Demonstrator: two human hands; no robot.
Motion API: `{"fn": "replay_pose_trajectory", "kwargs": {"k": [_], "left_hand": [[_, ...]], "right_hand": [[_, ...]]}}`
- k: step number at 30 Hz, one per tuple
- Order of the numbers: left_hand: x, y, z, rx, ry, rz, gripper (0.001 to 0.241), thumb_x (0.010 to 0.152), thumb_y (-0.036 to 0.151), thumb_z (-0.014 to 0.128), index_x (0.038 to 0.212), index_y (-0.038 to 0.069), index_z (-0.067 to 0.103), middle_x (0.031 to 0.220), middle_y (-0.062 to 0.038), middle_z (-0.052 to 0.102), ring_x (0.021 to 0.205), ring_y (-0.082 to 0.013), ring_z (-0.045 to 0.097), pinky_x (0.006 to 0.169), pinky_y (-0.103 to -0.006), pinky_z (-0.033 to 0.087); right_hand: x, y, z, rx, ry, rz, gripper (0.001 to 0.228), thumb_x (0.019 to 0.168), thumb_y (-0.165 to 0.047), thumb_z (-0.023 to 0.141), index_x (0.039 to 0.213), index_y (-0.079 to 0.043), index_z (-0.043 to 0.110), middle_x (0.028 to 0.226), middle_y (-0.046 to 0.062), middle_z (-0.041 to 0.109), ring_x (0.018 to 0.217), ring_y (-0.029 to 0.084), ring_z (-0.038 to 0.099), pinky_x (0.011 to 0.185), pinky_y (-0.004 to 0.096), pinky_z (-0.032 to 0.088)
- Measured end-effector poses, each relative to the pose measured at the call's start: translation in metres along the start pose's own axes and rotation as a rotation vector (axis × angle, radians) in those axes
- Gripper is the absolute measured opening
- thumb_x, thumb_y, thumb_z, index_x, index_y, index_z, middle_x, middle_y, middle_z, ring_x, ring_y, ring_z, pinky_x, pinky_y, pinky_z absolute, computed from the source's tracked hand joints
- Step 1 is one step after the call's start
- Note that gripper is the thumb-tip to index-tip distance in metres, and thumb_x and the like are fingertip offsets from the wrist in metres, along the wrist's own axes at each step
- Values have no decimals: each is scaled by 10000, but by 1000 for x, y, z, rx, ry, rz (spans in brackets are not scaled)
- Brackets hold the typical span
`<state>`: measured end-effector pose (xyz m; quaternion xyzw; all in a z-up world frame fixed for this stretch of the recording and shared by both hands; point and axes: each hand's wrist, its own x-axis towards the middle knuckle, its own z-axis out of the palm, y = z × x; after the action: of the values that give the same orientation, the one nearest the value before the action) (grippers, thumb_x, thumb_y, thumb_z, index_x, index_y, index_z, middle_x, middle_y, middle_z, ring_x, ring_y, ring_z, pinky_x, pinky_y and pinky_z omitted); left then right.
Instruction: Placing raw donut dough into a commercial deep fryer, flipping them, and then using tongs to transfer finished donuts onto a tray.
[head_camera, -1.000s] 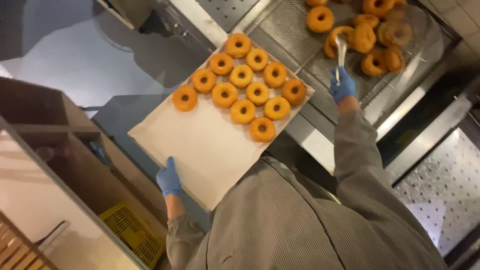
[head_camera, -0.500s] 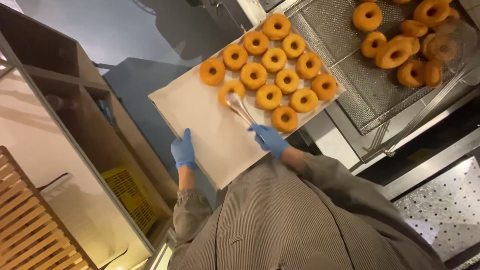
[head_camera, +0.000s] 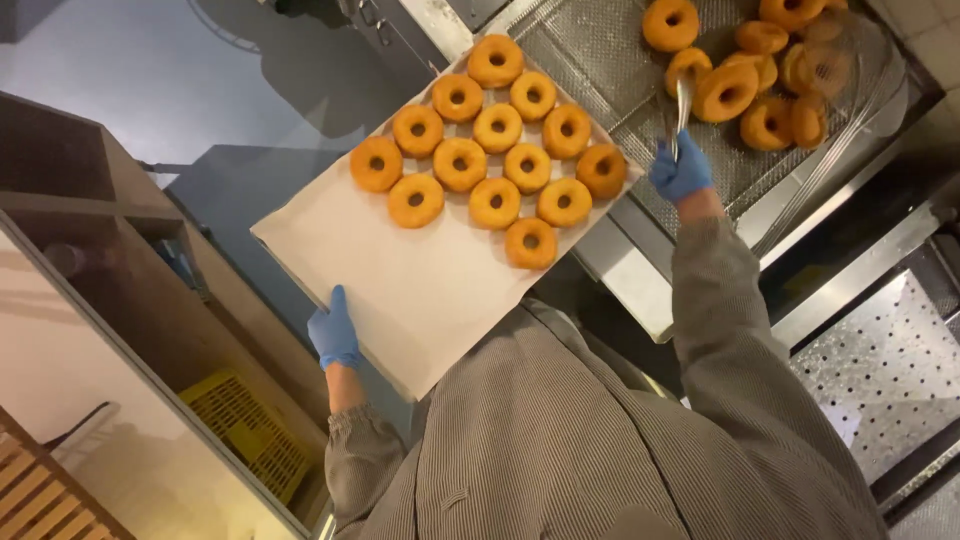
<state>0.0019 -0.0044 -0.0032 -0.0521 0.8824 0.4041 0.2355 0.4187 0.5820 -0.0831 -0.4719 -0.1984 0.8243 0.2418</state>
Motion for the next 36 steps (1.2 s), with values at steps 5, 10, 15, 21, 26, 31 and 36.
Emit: {"fn": "replay_pose_trajectory", "kwargs": {"k": [5,10,15,21,26,31,36], "left_hand": [[3,-2,1,30,-24,35,581,1037,407,677,872,-150,651,780,-167,635,696,-199,532,654,-409,474],[0,3,3,-187,-27,79,482,948,386,688,839,-84,689,772,-93,695,675,-146,583,621,-372,492],[30,-34,14,97,21,63,609,1013,433,668,784,-131,657,707,-229,641,656,-218,540,650,-439,453],[7,-8,4,-45,23,142,540,963,420,671,808,-96,657,741,-180,684,659,-209,598,647,-417,493],[12,-11,3,-135,-34,78,520,967,412,672,821,-87,685,757,-171,671,672,-195,570,644,-416,492],[26,-27,7,145,-11,67,669,1048,451,665,791,-166,664,757,-291,640,685,-232,503,657,-476,437],[26,-25,5,-1,2,156,586,979,450,684,927,-134,686,821,-164,720,713,-183,638,676,-414,506]], "right_hand": [[-3,13,9,174,-1,-81,380,1028,-511,574,913,-150,598,553,-42,381,430,107,340,412,268,288],[-143,22,72,-960,-97,-651,327,1148,-382,519,1098,-97,671,722,-64,514,605,52,438,658,240,334],[-190,82,101,-1044,-364,35,283,1098,-247,555,1126,-24,726,687,-41,466,600,75,424,588,234,340],[-183,168,146,-1434,-1101,-616,336,1070,-255,524,1305,-65,671,898,98,610,760,196,594,716,318,512],[-228,132,186,-1588,-370,172,526,1040,-505,535,1190,-64,777,910,239,684,843,361,628,788,426,541],[-245,157,238,-1751,-622,12,629,918,-638,529,1244,-124,688,1082,170,738,973,334,734,885,439,554],[-232,160,227,-1695,-492,-218,516,957,-570,539,1179,-139,716,1083,162,741,997,355,692,885,453,535]]}}
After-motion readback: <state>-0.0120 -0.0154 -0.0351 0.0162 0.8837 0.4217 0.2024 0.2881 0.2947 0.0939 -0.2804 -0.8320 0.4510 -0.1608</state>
